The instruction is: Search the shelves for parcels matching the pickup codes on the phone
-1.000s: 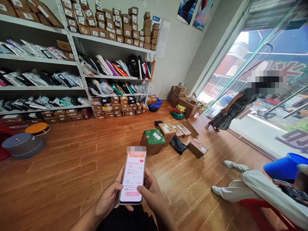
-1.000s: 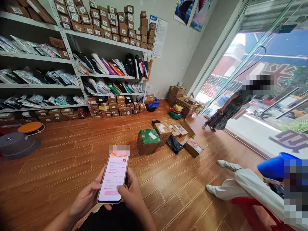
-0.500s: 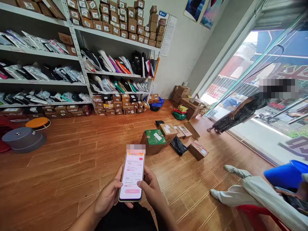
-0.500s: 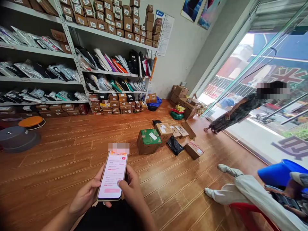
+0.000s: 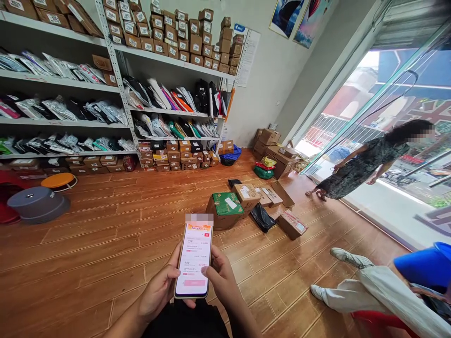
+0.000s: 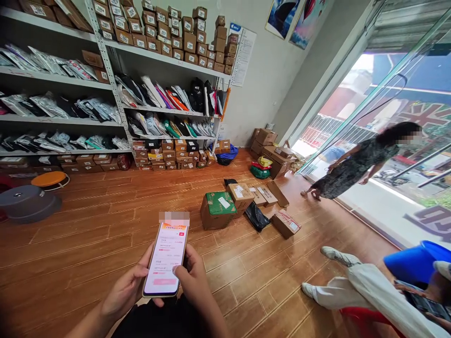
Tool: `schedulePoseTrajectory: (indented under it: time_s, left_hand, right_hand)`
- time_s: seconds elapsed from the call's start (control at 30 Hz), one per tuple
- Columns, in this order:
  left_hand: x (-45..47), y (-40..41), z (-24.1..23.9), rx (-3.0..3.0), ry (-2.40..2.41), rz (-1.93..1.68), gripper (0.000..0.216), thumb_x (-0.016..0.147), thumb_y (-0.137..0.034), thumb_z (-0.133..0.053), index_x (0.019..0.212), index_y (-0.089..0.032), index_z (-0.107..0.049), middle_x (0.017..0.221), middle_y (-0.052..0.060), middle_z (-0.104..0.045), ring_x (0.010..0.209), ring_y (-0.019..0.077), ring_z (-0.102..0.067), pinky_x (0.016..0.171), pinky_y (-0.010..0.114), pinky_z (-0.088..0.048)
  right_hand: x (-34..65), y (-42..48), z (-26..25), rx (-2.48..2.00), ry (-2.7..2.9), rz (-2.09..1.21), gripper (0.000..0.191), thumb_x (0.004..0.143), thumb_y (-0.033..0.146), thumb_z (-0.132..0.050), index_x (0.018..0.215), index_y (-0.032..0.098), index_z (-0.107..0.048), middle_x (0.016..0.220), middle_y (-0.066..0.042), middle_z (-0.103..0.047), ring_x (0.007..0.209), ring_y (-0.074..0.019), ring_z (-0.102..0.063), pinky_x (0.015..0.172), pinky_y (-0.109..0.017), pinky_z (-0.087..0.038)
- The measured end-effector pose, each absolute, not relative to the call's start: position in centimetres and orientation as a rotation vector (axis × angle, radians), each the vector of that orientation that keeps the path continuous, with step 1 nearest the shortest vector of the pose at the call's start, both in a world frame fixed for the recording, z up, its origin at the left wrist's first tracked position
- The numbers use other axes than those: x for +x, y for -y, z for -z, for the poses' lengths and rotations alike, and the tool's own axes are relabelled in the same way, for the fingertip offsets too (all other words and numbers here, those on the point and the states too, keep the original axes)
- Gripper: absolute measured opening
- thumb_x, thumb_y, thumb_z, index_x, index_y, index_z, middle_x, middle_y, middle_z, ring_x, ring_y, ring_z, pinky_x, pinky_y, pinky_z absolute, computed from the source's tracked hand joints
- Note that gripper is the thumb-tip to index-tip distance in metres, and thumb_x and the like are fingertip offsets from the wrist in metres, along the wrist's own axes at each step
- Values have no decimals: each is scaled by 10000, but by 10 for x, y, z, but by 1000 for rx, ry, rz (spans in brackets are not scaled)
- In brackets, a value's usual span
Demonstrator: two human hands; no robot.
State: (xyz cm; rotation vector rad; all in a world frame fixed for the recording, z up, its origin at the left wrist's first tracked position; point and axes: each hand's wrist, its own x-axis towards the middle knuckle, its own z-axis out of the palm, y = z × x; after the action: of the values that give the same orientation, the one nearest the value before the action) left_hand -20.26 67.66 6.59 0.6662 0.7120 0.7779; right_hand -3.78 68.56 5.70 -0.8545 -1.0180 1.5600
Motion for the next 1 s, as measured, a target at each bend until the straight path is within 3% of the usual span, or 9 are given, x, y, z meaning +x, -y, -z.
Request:
schedulePoseTrajectory:
  time_s: [0.23,0.4,0.63,0.87,1.0]
  left_hand:
    - [-198,-675,-64,636,-709,-794,988,732,-336,-499,1419,-305,211,1450,128,-365,862,257,-608,569,374,-584]
    - [-192,-674,-67,640,-722,-794,974,699,-344,-518,1445,-327,107,1448,122,-365,832,247,-609,527,362,-578]
    - [-190,-673,-68,620,-705,-755,1043,666,-371,-546,1432,-334,161,1516,103,-230,1054,345,-543,554,363,-578]
    - [-190,-670,-61,615,-630,-806,828,760,-293,-449,1449,-402,-2,1490,56,-300,1087,343,-540,554,360,-582]
    - [-190,-671,-62,621,-605,-797,857,750,-296,-467,1446,-401,20,1494,63,-296,1056,334,-562,545,344,-579]
  right_hand:
    - [-35,-682,-57,-834,1026,-1552,385,657,228,-619,1042,229,-635,1023,-48,-718,950,-257,-641,798,-359,-466]
    - [-31,-680,-56,-874,999,-1545,364,657,224,-613,1019,211,-652,1007,-51,-724,958,-262,-636,810,-367,-462]
    - [-29,-681,-64,-955,929,-1535,274,690,357,-666,917,207,-695,892,-39,-746,798,-221,-645,710,-335,-491]
    - [-27,-679,-66,-990,906,-1526,322,701,472,-674,871,202,-716,800,-34,-723,709,-188,-607,653,-304,-471]
    - [-27,-679,-65,-997,896,-1528,349,687,493,-685,861,192,-714,765,-32,-702,678,-175,-578,622,-287,-445]
